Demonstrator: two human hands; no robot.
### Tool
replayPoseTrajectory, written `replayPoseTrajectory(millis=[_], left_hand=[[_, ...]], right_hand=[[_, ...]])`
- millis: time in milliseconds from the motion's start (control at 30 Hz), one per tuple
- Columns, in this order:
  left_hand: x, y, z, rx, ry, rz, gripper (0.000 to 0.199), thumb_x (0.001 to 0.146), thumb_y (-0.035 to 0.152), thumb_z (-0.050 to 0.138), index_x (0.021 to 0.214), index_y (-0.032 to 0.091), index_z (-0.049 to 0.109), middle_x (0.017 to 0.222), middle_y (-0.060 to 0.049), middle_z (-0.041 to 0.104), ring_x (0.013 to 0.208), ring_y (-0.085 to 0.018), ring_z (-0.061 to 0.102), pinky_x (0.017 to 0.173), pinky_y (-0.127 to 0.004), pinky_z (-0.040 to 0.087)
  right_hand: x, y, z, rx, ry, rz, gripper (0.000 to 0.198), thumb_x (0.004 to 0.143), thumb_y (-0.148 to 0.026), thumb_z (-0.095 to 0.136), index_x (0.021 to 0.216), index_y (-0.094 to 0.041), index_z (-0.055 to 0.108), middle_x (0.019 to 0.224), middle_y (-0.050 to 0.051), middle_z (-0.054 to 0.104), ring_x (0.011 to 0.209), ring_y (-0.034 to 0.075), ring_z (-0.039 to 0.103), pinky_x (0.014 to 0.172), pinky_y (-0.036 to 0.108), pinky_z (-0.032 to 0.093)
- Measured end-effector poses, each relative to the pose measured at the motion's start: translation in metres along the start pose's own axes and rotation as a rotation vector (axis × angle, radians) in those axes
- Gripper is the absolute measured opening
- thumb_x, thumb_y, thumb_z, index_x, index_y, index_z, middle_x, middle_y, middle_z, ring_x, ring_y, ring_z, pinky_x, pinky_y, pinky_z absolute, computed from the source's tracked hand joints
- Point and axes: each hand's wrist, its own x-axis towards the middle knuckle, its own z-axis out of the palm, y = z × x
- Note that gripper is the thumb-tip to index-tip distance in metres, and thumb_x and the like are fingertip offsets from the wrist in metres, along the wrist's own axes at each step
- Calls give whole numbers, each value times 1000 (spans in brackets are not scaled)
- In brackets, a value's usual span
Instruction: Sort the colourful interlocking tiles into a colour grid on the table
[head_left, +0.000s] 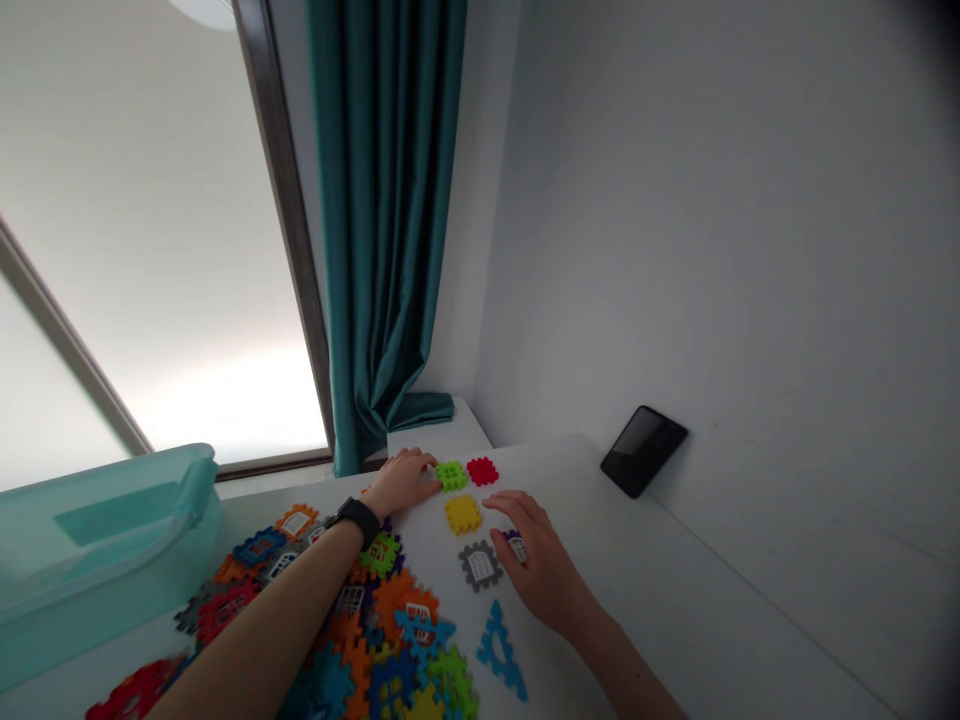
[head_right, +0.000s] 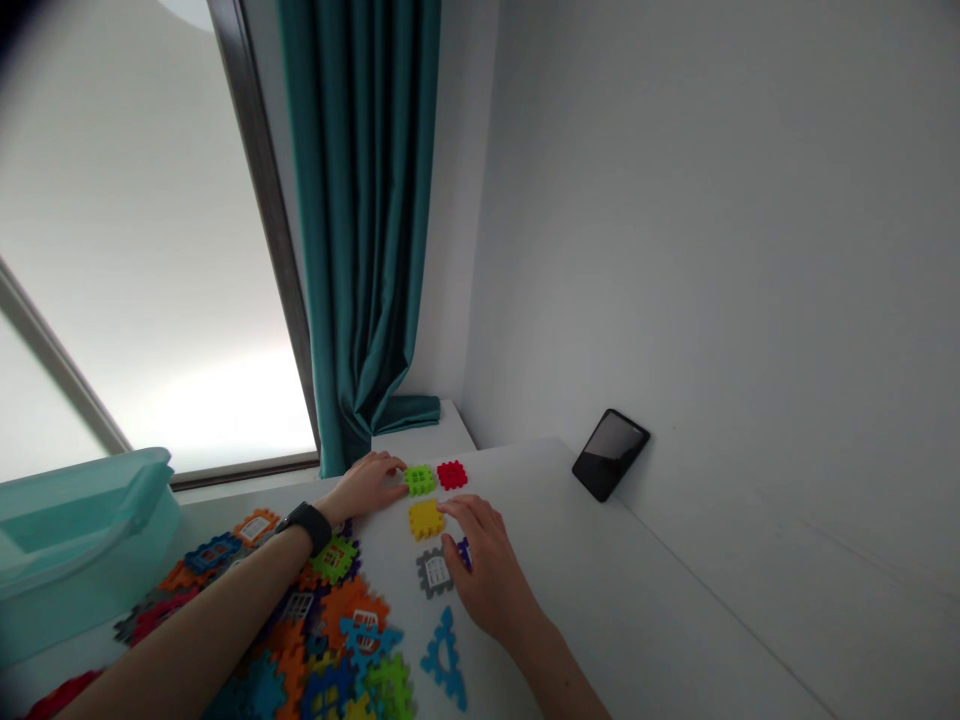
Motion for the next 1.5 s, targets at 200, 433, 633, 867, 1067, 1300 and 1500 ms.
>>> replayPoseTrajectory(millis=[200, 433, 633, 867, 1067, 1300, 1500], left_hand=[[0, 1, 0, 1, -5, 1, 37, 86, 41, 65, 116, 21, 72, 107, -11, 74, 106, -33, 67, 94, -40, 50], [-6, 2, -6, -2, -17, 6, 43, 87, 39, 64, 125, 20, 66, 109, -9, 73, 108, -30, 67, 95, -37, 49], [-28, 8, -23, 23, -21, 44, 40, 92, 36, 60, 129, 21, 62, 118, -10, 69, 114, -30, 64, 99, -40, 47], [-77, 21, -47, 64, -29, 121, 28, 94, 35, 62, 120, 24, 66, 121, -9, 66, 117, -31, 60, 104, -44, 43], [-128, 26, -70, 87, -2, 115, 25, 94, 32, 62, 118, 25, 66, 119, -8, 66, 111, -30, 61, 101, -43, 44], [-189, 18, -91, 71, 80, 71, 28, 94, 28, 61, 122, 25, 64, 118, -7, 66, 111, -29, 62, 98, -43, 46], [-234, 15, -97, 49, 134, 1, 25, 93, 24, 63, 117, 26, 65, 118, -6, 67, 114, -29, 61, 96, -42, 48]], right_hand=[[0, 0, 0, 0, -21, 5, 35, 95, -16, 48, 127, -26, 57, 122, 10, 67, 115, 27, 64, 101, 48, 53], [-1, -1, 0, 3, -25, 13, 34, 95, -17, 49, 126, -26, 59, 121, 10, 67, 115, 27, 64, 101, 47, 53], [-2, 1, 3, 17, -51, 7, 32, 95, -18, 48, 124, -26, 59, 121, 9, 67, 115, 28, 64, 101, 49, 53], [-5, 0, 14, 21, -70, -15, 29, 96, -20, 48, 122, -26, 60, 122, 9, 67, 116, 28, 64, 102, 50, 53], [-6, -8, 24, 9, -121, -53, 28, 96, -21, 48, 120, -25, 63, 123, 10, 68, 117, 28, 64, 100, 49, 54], [-3, -30, 33, -6, -243, -90, 27, 97, -22, 48, 119, -25, 65, 122, 10, 69, 120, 27, 62, 105, 49, 50], [3, -47, 36, 0, -339, -125, 25, 98, -24, 48, 115, -25, 67, 121, 10, 71, 119, 29, 63, 104, 50, 50]])
